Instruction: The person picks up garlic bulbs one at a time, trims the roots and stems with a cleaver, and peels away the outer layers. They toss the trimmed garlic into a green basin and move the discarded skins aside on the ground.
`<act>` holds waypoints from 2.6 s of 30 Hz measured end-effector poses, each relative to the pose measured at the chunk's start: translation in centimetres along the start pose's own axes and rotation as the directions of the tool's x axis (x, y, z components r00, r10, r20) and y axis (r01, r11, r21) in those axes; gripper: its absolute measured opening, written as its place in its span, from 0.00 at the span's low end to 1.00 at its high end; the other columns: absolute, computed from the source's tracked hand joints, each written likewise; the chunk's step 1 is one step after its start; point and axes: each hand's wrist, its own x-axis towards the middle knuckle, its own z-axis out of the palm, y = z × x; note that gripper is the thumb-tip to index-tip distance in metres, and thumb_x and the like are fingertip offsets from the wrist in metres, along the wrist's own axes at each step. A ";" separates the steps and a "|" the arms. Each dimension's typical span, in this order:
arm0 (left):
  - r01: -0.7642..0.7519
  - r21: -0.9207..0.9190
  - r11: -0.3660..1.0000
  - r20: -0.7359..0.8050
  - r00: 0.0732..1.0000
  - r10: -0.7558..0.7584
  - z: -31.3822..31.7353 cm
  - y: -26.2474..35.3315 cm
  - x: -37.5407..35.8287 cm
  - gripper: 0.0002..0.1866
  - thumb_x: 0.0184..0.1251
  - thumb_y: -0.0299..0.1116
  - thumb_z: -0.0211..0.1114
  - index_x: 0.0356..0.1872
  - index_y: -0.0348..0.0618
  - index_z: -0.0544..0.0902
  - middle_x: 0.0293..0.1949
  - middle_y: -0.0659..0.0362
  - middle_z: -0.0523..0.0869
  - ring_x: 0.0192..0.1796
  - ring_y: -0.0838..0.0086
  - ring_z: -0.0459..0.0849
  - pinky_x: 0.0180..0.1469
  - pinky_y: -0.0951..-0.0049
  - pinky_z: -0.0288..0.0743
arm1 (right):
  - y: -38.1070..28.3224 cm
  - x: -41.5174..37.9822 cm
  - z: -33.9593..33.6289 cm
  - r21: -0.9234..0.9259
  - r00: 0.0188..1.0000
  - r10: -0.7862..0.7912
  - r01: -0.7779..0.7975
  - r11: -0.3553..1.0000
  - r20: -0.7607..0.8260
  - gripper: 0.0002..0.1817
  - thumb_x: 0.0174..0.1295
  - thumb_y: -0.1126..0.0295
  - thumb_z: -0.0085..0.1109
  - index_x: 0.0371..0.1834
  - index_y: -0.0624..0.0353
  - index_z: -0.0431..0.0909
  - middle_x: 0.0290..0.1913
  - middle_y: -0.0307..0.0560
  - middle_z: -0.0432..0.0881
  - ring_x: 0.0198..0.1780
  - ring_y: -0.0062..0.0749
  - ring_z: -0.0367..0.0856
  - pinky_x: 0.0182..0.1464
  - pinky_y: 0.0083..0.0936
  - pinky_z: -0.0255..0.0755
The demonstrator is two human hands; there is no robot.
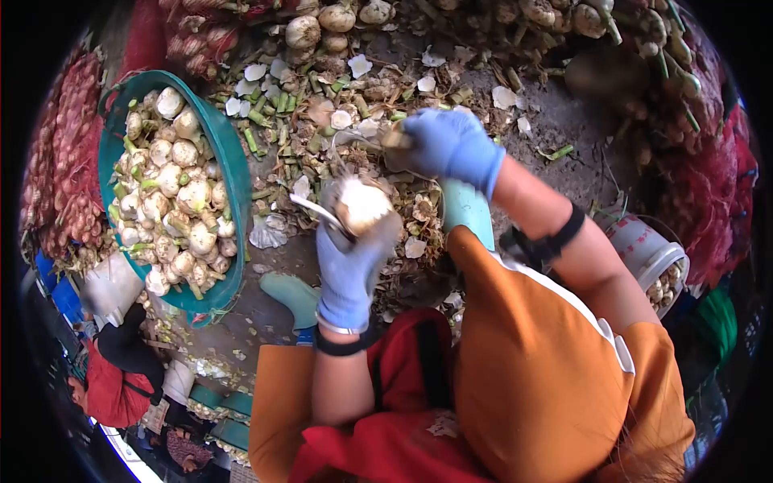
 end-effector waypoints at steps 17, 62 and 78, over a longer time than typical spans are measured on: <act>-0.182 -0.877 0.445 -0.021 0.939 0.343 -13.4 9.2 3.2 0.37 0.68 0.66 0.54 0.67 0.49 0.72 0.64 0.47 0.78 0.53 0.70 0.82 0.50 0.68 0.78 | 8.2 6.8 -5.5 -0.304 0.964 -0.007 -0.077 0.949 -0.265 0.15 0.55 0.60 0.60 0.43 0.51 0.85 0.47 0.56 0.83 0.47 0.54 0.83 0.50 0.45 0.76; -0.169 0.041 0.985 0.026 0.985 0.168 -4.6 -0.1 -0.6 0.38 0.49 0.30 0.78 0.60 0.39 0.65 0.52 0.51 0.82 0.49 0.66 0.85 0.52 0.67 0.83 | -3.3 -0.4 0.7 -0.129 0.966 -0.258 0.256 0.958 -0.001 0.13 0.52 0.62 0.60 0.39 0.52 0.82 0.35 0.51 0.83 0.38 0.49 0.85 0.39 0.41 0.79; 0.092 -0.215 0.972 0.079 0.994 -0.076 -7.8 -5.1 1.3 0.29 0.65 0.29 0.66 0.66 0.35 0.69 0.60 0.52 0.77 0.60 0.65 0.80 0.65 0.66 0.75 | -6.1 -2.4 -4.3 0.080 0.968 -0.249 0.246 0.966 0.032 0.14 0.51 0.64 0.65 0.40 0.56 0.79 0.41 0.51 0.80 0.42 0.53 0.81 0.42 0.43 0.76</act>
